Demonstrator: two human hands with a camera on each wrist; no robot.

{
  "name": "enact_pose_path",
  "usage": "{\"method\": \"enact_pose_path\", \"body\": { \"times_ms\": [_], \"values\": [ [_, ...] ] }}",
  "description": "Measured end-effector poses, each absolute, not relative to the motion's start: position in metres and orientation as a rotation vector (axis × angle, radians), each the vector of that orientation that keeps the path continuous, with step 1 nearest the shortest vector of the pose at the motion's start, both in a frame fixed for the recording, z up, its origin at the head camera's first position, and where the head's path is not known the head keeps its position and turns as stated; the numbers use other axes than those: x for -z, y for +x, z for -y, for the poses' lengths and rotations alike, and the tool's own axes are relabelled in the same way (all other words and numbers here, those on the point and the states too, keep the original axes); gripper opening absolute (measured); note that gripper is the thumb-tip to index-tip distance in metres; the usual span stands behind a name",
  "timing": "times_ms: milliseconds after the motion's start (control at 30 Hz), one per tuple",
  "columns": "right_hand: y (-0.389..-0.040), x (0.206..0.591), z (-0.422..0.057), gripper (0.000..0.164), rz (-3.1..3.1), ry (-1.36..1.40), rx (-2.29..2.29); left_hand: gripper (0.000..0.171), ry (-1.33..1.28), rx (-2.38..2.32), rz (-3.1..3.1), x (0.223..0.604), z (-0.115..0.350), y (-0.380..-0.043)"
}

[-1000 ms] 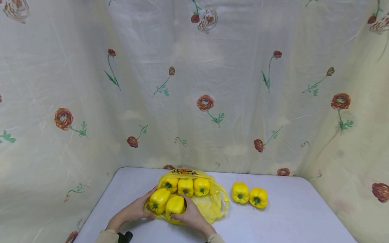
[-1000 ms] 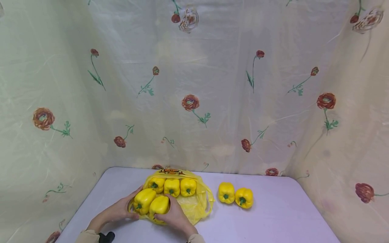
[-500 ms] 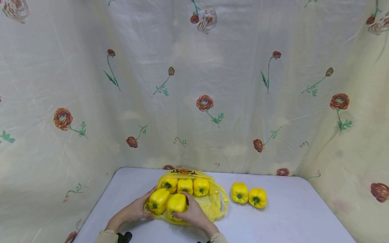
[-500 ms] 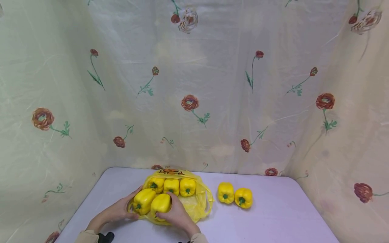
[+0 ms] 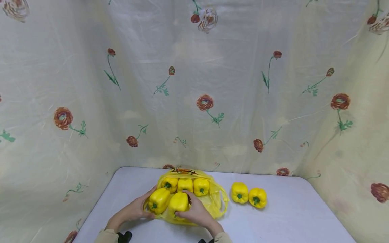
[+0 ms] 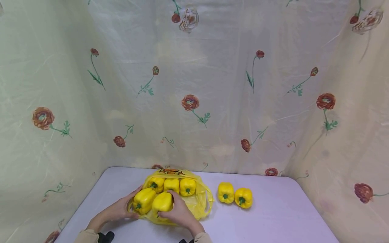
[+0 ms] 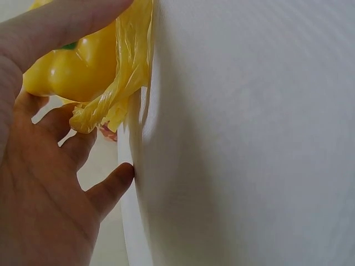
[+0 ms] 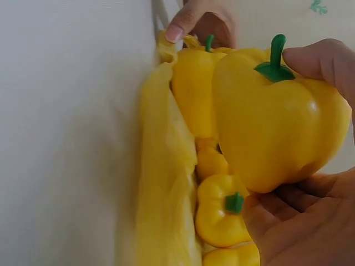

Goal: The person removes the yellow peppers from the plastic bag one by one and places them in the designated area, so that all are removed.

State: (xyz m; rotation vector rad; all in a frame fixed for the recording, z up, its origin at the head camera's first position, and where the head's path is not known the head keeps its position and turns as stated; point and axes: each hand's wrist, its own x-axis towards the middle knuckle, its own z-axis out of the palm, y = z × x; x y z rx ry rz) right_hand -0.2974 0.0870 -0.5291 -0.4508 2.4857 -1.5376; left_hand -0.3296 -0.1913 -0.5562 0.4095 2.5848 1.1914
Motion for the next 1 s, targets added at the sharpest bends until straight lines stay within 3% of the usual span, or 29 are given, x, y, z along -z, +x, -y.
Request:
{"method": "enact_pose_path", "body": {
  "times_ms": [1000],
  "values": [
    [-0.301,0.492,-0.144,0.088,-2.546,-0.412,1.610,0.115,0.488,-1.159,-2.604,0.559,0.195,-0.330]
  ]
}}
